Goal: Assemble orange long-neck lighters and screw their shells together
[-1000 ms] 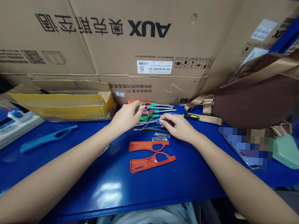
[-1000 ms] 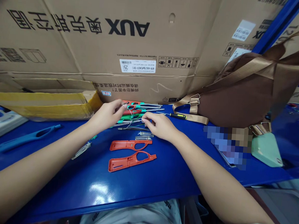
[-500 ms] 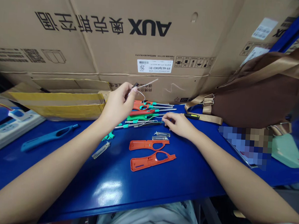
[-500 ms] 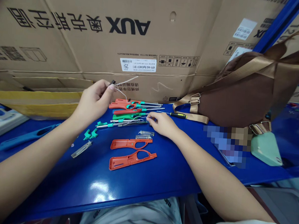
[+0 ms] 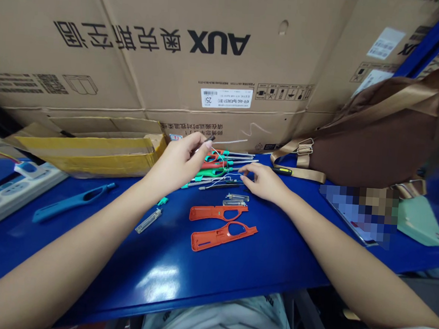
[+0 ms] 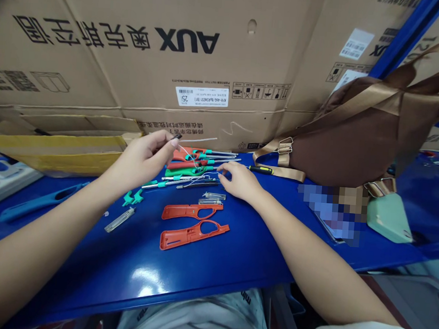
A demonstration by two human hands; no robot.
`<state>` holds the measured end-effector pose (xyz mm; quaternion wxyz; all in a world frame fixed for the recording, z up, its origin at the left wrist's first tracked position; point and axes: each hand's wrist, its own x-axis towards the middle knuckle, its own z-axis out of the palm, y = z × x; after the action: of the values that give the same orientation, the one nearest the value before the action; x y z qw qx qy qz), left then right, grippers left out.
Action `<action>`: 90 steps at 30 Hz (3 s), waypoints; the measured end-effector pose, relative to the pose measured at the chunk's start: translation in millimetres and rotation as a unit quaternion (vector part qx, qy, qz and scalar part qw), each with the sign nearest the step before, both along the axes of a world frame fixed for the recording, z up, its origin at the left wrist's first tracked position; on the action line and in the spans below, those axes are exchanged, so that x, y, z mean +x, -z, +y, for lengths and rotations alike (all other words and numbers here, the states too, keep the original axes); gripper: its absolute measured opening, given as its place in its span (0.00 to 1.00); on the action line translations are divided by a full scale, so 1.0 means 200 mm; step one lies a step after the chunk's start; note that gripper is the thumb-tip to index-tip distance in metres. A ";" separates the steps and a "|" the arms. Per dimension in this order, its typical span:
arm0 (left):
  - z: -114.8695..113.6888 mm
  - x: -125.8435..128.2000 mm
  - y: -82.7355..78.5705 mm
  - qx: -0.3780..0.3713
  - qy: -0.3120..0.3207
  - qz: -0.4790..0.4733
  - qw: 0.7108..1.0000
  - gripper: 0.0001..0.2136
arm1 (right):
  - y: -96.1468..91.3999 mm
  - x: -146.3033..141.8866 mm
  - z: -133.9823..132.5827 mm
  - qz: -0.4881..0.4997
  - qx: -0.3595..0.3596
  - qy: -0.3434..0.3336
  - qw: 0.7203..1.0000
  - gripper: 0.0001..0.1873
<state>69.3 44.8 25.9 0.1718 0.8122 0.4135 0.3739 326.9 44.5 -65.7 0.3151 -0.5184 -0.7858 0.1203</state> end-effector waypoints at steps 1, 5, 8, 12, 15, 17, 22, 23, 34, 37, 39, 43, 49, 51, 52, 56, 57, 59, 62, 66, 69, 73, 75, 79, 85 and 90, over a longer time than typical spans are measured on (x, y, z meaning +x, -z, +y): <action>-0.02 0.00 0.01 -0.013 0.007 -0.002 1.000 0.14 | -0.02 0.00 -0.01 0.010 0.003 -0.014 1.000 0.13; -0.07 0.00 0.06 -0.080 0.040 -0.016 0.996 0.15 | -0.11 -0.04 -0.09 0.080 -0.024 -0.158 0.984 0.30; -0.10 -0.02 0.12 -0.136 0.059 -0.036 0.988 0.16 | -0.14 -0.10 -0.14 0.123 -0.102 -0.228 0.960 0.33; -0.16 -0.06 0.17 -0.202 0.089 -0.057 0.974 0.18 | -0.11 -0.18 -0.17 0.166 -0.114 -0.222 0.954 0.25; -0.20 -0.08 0.21 -0.260 0.111 -0.064 0.957 0.17 | -0.09 -0.21 -0.17 0.158 -0.080 -0.225 0.958 0.14; -0.22 -0.10 0.24 -0.280 0.117 -0.068 0.950 0.17 | -0.09 -0.21 -0.18 0.150 -0.084 -0.250 0.953 0.10; -0.23 -0.14 0.29 -0.282 0.111 -0.066 0.951 0.17 | -0.14 -0.20 -0.19 0.099 -0.140 -0.259 0.951 0.13; -0.23 -0.15 0.30 -0.273 0.112 -0.056 0.954 0.17 | -0.15 -0.19 -0.20 0.079 -0.129 -0.246 0.957 0.14; -0.29 -0.13 0.33 -0.252 0.145 0.074 0.954 0.17 | -0.16 -0.18 -0.21 0.022 -0.151 -0.250 0.956 0.21; -0.30 -0.13 0.33 -0.257 0.151 0.078 0.951 0.17 | -0.17 -0.18 -0.22 0.044 -0.194 -0.268 0.943 0.20; -0.30 -0.13 0.33 -0.262 0.154 0.079 0.950 0.16 | -0.18 -0.17 -0.22 0.056 -0.202 -0.274 0.938 0.20; -0.31 -0.12 0.32 -0.256 0.158 0.067 0.951 0.16 | -0.18 -0.16 -0.22 0.046 -0.150 -0.282 0.946 0.24; -0.32 -0.13 0.30 -0.227 0.165 0.055 0.958 0.15 | -0.19 -0.13 -0.22 0.081 -0.140 -0.288 0.944 0.27; -0.33 -0.13 0.30 -0.207 0.163 0.061 0.963 0.15 | -0.20 -0.13 -0.22 0.095 -0.137 -0.288 0.943 0.28; -0.33 -0.13 0.30 -0.198 0.163 0.064 0.964 0.15 | -0.21 -0.13 -0.23 0.091 -0.127 -0.286 0.945 0.27; -0.34 -0.13 0.30 -0.168 0.163 0.074 0.969 0.14 | -0.22 -0.14 -0.24 0.070 -0.075 -0.292 0.951 0.19; -0.34 -0.13 0.30 -0.160 0.162 0.076 0.971 0.13 | -0.23 -0.14 -0.24 0.071 -0.067 -0.295 0.950 0.17; -0.34 -0.13 0.31 -0.143 0.154 0.084 0.974 0.12 | -0.23 -0.14 -0.24 0.079 -0.055 -0.299 0.949 0.15; -0.34 -0.13 0.31 -0.126 0.135 0.097 0.978 0.12 | -0.24 -0.12 -0.23 0.086 -0.045 -0.300 0.949 0.13; -0.34 -0.13 0.32 -0.104 0.125 0.095 0.982 0.11 | -0.24 -0.09 -0.21 0.094 -0.035 -0.306 0.947 0.09; -0.33 -0.13 0.33 -0.090 0.127 0.093 0.983 0.11 | -0.23 -0.08 -0.20 0.101 -0.035 -0.305 0.946 0.07; -0.34 -0.13 0.32 -0.094 0.118 0.102 0.983 0.11 | -0.22 -0.08 -0.19 0.104 -0.025 -0.304 0.947 0.06; -0.34 -0.13 0.32 -0.093 0.116 0.095 0.984 0.11 | -0.22 -0.10 -0.20 0.102 -0.016 -0.313 0.944 0.05; -0.35 -0.12 0.32 -0.088 0.112 0.077 0.987 0.12 | -0.21 -0.13 -0.23 0.102 -0.016 -0.316 0.943 0.06; -0.34 -0.11 0.32 -0.071 0.103 0.076 0.989 0.12 | -0.21 -0.15 -0.24 0.100 0.002 -0.309 0.946 0.07; -0.34 -0.12 0.32 -0.074 0.103 0.076 0.989 0.11 | -0.23 -0.13 -0.23 0.088 0.019 -0.325 0.941 0.05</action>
<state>46.2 -23.2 -38.6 0.2369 0.8617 0.3656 0.2601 301.7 -1.6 -18.8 0.3368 -0.2162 -0.8826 0.2466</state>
